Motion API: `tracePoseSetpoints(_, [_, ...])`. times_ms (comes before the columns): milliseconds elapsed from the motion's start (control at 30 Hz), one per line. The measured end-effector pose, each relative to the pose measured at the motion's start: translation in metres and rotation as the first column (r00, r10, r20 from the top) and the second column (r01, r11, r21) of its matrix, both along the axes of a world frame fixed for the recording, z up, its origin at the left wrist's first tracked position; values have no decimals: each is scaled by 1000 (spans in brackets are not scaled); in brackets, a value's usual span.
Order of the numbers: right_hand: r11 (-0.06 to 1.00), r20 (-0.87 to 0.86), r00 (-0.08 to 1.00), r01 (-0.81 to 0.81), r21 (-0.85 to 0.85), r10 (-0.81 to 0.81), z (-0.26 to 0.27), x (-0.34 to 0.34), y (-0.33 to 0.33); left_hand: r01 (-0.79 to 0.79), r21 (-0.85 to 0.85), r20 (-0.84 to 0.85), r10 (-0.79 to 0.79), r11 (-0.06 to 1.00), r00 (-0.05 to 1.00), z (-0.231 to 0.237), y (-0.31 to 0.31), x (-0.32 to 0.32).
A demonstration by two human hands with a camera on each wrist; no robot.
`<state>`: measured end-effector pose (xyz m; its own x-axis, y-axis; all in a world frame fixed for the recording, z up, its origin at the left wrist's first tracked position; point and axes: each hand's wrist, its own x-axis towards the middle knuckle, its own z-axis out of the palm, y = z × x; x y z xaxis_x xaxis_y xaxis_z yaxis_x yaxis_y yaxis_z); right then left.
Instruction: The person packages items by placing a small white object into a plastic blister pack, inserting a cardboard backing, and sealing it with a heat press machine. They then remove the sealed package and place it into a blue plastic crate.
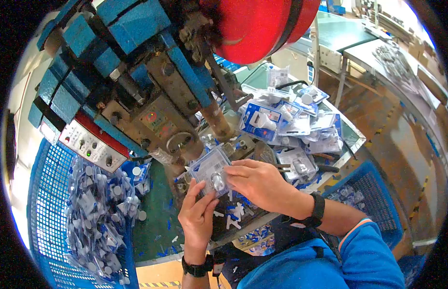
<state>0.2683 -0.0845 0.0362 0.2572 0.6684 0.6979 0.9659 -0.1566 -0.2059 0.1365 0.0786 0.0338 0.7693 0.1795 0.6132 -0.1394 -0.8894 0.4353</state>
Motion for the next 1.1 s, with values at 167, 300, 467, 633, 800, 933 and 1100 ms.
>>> tracePoseSetpoints(167, [999, 68, 998, -14, -33, 16, 0, 3, -1, -14, 3, -38, 14, 1000, 999, 6, -2, -1])
tracePoseSetpoints(300, [998, 120, 992, 31, 63, -39, 11, -1, 2, -44, 10, 44, 43, 999, 998, 17, -6, 0])
tracePoseSetpoints(467, [999, 140, 990, 23, 26, -26, 17, 0, 0, -10, 28, 43, 9, 1000, 999, 19, -2, -2])
tracePoseSetpoints(633, [998, 155, 987, 50, -35, -44, 21, -2, 0, -90, 159, 23, 87, 983, 996, 32, -12, 3])
tracePoseSetpoints(800, [987, 193, 977, 111, -112, -88, -7, -7, 4, -116, 291, -25, 129, 950, 991, -10, -12, 9])
tracePoseSetpoints(933, [998, 147, 987, 61, 29, -64, -24, -11, 1, -148, 280, 33, 145, 949, 989, -8, -21, 2])
tracePoseSetpoints(1100, [987, 169, 985, -69, 146, 44, -12, -32, -22, -178, 256, 129, 149, 950, 980, -15, -45, -10])
